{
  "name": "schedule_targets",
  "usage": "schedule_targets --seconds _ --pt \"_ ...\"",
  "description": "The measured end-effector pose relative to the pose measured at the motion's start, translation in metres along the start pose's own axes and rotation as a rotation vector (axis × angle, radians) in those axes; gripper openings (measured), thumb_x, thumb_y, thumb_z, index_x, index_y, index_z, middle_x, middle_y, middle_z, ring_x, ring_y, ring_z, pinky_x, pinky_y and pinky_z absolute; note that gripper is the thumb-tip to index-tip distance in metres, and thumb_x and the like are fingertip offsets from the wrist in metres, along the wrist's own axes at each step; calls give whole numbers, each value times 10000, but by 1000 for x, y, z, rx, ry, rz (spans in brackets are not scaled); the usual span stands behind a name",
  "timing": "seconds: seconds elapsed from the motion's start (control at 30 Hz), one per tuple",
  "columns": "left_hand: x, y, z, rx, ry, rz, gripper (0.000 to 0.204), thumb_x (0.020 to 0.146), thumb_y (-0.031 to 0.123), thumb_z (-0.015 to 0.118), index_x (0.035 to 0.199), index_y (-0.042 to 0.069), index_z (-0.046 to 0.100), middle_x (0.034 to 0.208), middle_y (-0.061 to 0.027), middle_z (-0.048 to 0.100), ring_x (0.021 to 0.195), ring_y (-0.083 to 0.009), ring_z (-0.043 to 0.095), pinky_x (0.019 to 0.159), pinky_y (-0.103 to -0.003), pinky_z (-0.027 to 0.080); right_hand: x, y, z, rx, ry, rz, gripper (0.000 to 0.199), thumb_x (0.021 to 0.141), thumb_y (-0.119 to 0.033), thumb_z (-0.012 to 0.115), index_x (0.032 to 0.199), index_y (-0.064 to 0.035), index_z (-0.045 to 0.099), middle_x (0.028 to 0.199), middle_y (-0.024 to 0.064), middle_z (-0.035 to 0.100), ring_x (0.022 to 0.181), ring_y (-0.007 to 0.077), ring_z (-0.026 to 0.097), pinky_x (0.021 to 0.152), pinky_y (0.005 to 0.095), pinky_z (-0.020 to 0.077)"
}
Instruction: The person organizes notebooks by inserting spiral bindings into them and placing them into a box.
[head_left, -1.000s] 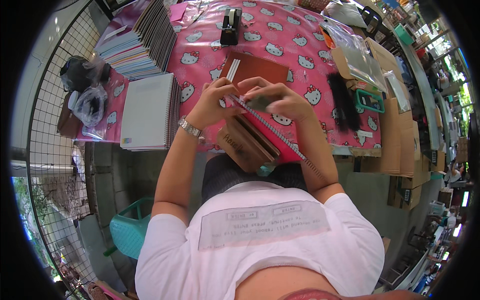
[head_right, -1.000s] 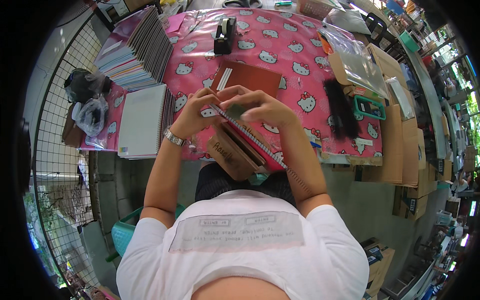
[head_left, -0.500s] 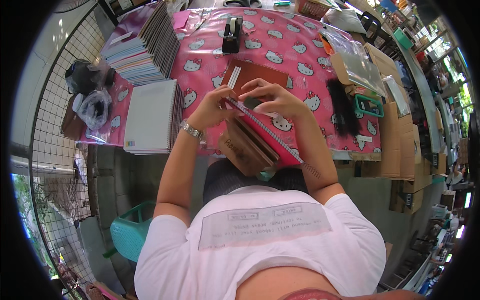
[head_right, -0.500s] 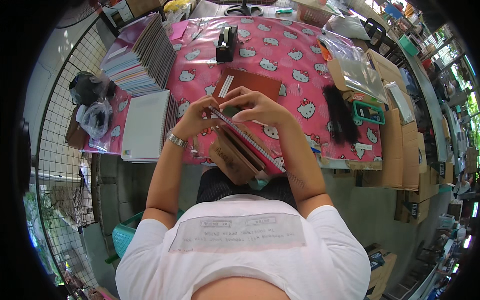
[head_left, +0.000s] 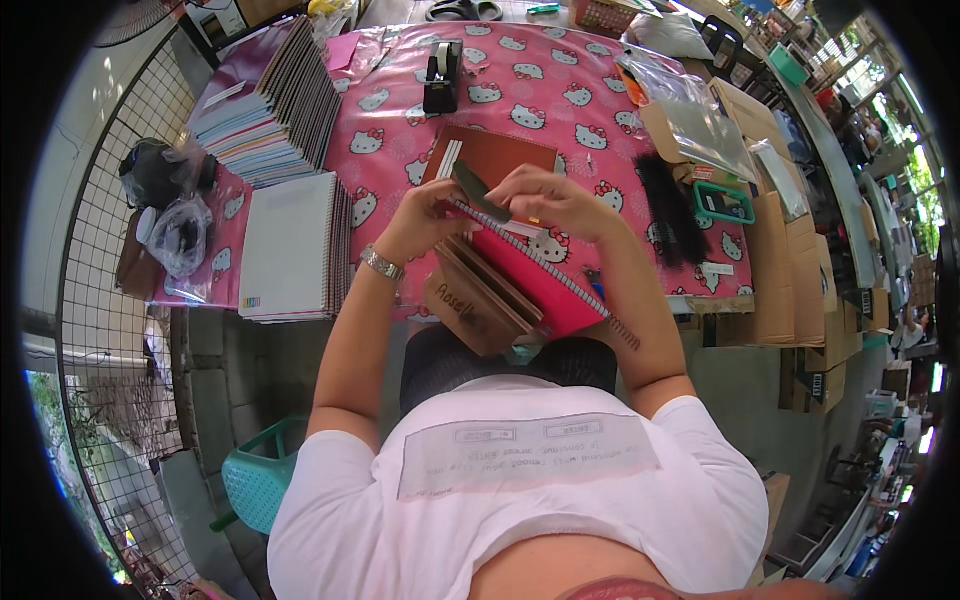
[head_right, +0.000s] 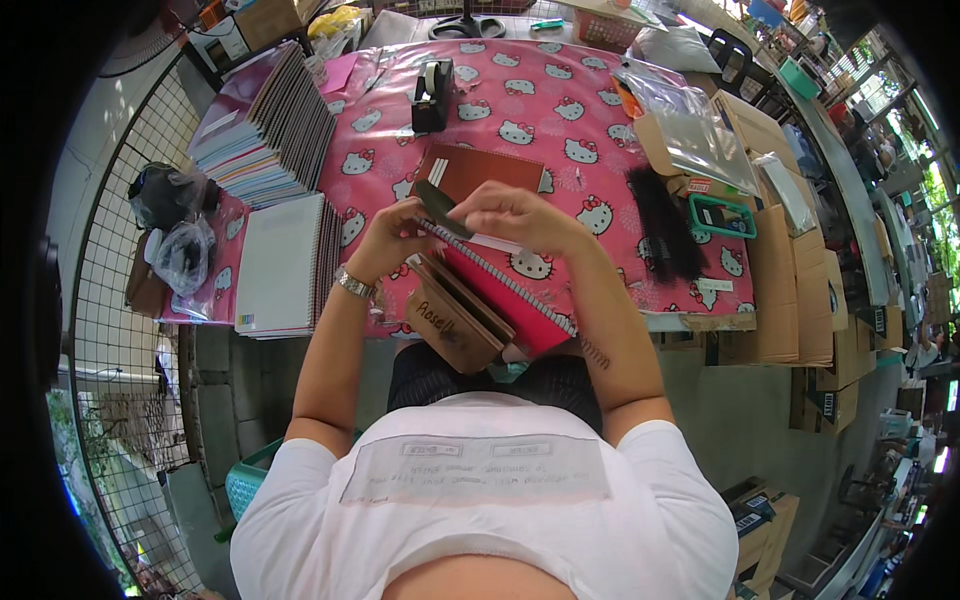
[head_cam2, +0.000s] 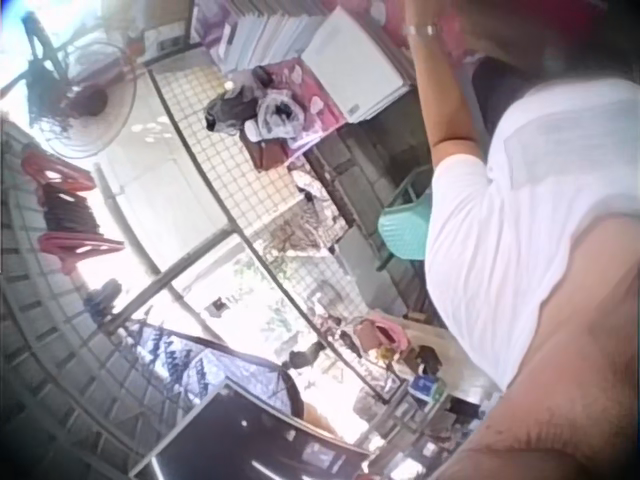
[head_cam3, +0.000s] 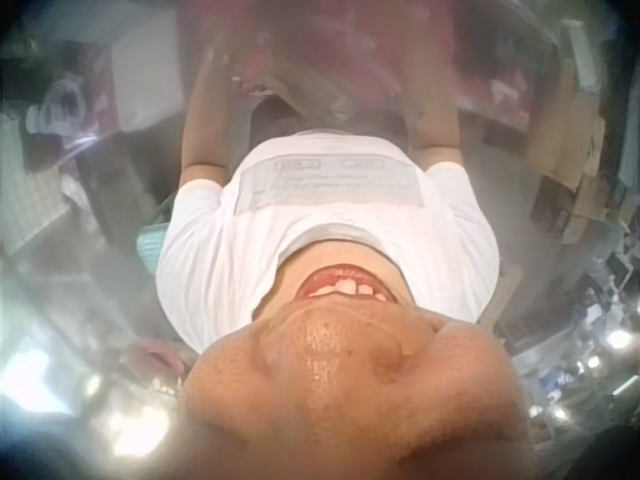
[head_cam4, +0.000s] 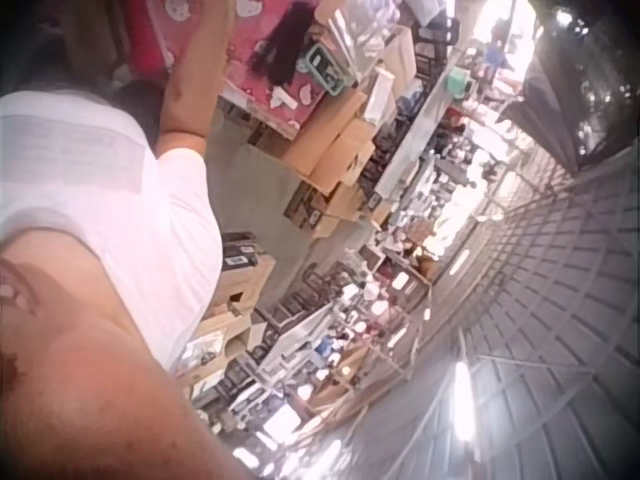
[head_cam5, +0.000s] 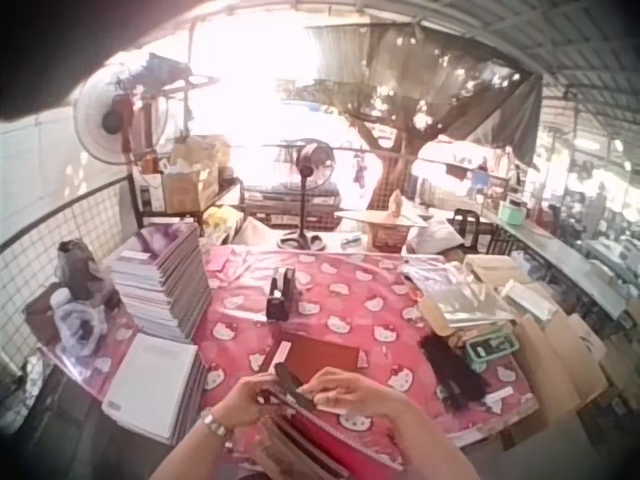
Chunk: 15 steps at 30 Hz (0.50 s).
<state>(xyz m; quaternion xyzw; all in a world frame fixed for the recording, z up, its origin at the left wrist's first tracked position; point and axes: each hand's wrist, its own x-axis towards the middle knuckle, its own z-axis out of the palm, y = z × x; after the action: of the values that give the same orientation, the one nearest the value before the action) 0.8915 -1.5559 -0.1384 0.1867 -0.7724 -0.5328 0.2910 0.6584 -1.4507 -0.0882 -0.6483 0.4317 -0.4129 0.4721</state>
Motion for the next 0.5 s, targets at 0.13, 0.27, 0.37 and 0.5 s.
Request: schedule_targets --seconds 0.13,0.27,0.37,0.5 --pt "0 -7 -3 -63 0 -36 353 740 15 815 1046 6 639 868 13 625 752 -47 577 637 -225 480 1 16 16 145 -42 21 336 922 -80 626 1257 -47 610 1126 21 564 1000 91 545 909 255 432" --pt "0 -15 -6 -69 -15 -164 305 782 -50 753 1025 13 579 916 -13 632 833 -81 612 724 -252 508 2 49 39 448 79 -28 373 922 -57 627 1290 -52 571 1059 -7 552 977 79 531 917 252 432" --pt "-4 -19 -4 -163 36 -98 309 784 -33 772 987 26 546 833 -37 655 692 -67 608 614 -223 497 7 60 47 110 256 -56 310 903 0 600 1211 -28 576 997 16 564 939 80 540 853 273 465" --pt "-10 -11 -4 -351 15 -114 338 790 -98 731 1035 21 532 964 -38 625 892 -120 653 743 -275 557 0 6 29 -275 336 -185 179 927 -49 572 1099 0 565 943 114 581 888 187 590 787 330 483"
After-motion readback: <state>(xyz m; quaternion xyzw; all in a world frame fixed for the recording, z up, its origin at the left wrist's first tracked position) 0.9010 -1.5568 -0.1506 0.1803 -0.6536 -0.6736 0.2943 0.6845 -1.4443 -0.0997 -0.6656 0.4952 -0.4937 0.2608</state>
